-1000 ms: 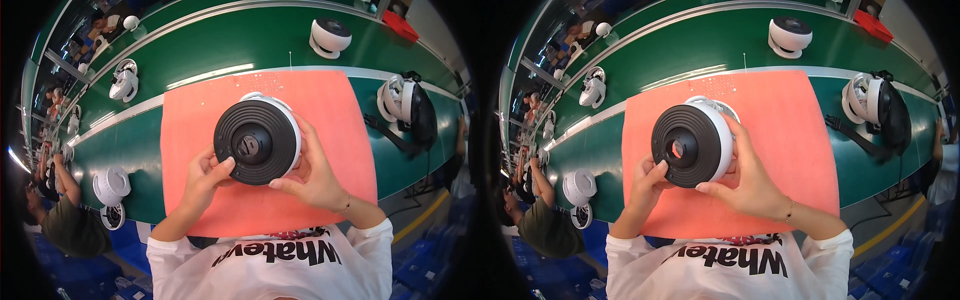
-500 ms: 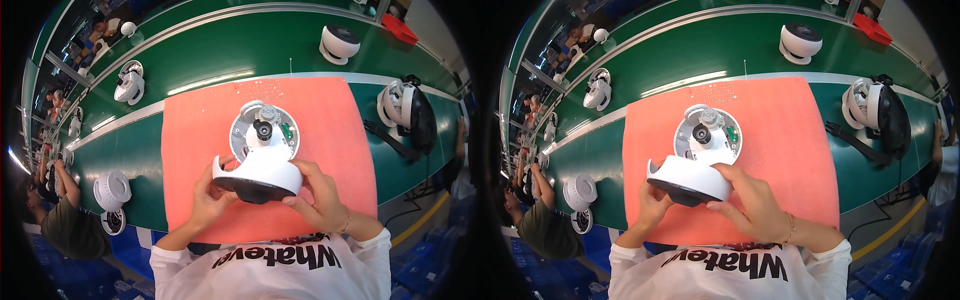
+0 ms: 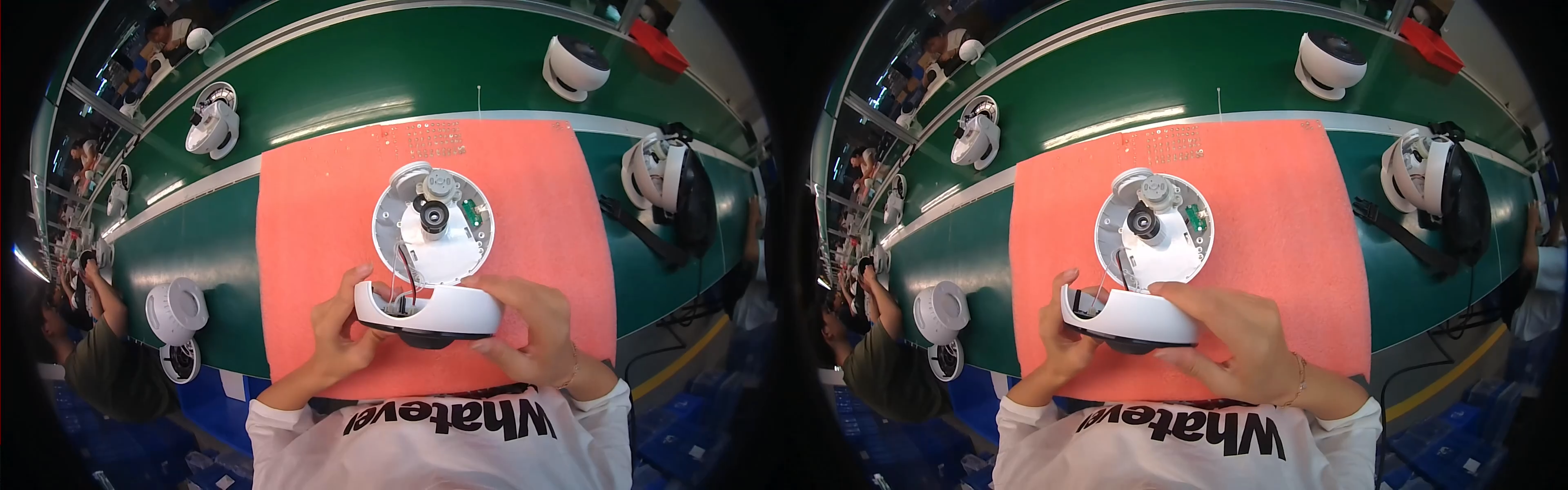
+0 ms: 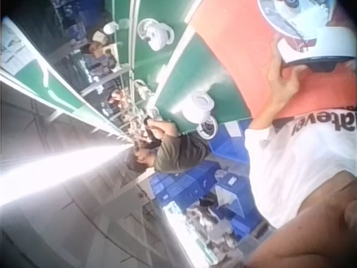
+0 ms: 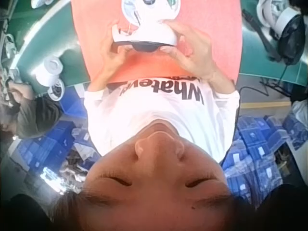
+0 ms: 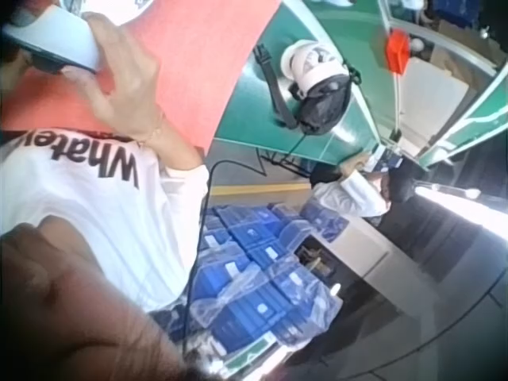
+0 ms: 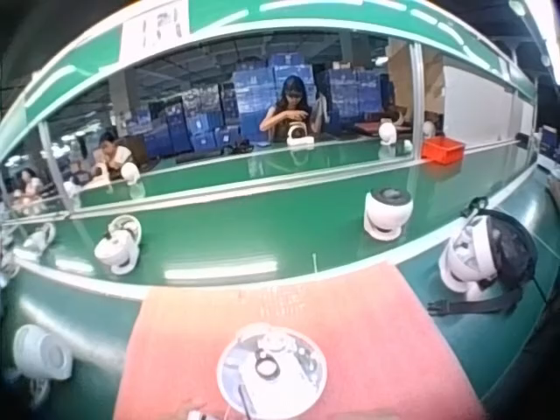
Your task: Assembling the internal components and housing of security cameras on a production line.
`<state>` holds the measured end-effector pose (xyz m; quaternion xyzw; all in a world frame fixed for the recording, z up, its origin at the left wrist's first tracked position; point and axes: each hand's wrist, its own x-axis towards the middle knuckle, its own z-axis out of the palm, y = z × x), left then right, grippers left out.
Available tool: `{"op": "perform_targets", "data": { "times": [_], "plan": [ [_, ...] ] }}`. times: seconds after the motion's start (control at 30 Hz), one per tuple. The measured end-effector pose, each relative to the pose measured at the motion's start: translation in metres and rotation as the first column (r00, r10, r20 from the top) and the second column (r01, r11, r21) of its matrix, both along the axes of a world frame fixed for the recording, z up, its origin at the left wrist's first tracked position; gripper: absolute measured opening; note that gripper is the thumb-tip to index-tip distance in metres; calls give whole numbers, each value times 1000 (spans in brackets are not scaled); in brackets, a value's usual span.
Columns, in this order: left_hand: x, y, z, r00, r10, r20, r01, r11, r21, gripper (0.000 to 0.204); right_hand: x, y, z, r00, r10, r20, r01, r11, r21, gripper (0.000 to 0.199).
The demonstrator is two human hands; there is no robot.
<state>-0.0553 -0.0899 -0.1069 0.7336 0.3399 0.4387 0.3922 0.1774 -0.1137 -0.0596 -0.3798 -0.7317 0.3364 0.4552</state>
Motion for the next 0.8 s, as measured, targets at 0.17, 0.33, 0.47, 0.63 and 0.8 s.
{"op": "perform_targets", "data": {
  "times": [0.17, 0.33, 0.47, 0.63, 0.8],
  "plan": [
    [-7, 2, -5, 989, 54, -139, -28, 983, 181, 59, 2, 4, -8, 998, -34, -61, 33, 999, -19, 48],
    [-4, -1, 6, 993, 36, -110, -31, 998, 55, 57, 0, 1, -2, 998, 8, -61, -11, 999, -49, 47],
    [-6, 3, 4, 984, -49, -171, 74, 987, 142, 64, -5, -5, -4, 999, -9, -41, 8, 1000, -15, 47],
    [-6, 2, 5, 984, -14, -178, 44, 985, 165, 60, -6, -6, -11, 992, -100, -76, 97, 994, -43, 42],
    [-1, -2, 9, 979, 33, -199, 3, 984, 180, 53, -3, -7, -13, 981, -87, -173, 70, 992, -104, 36]
  ]
}}
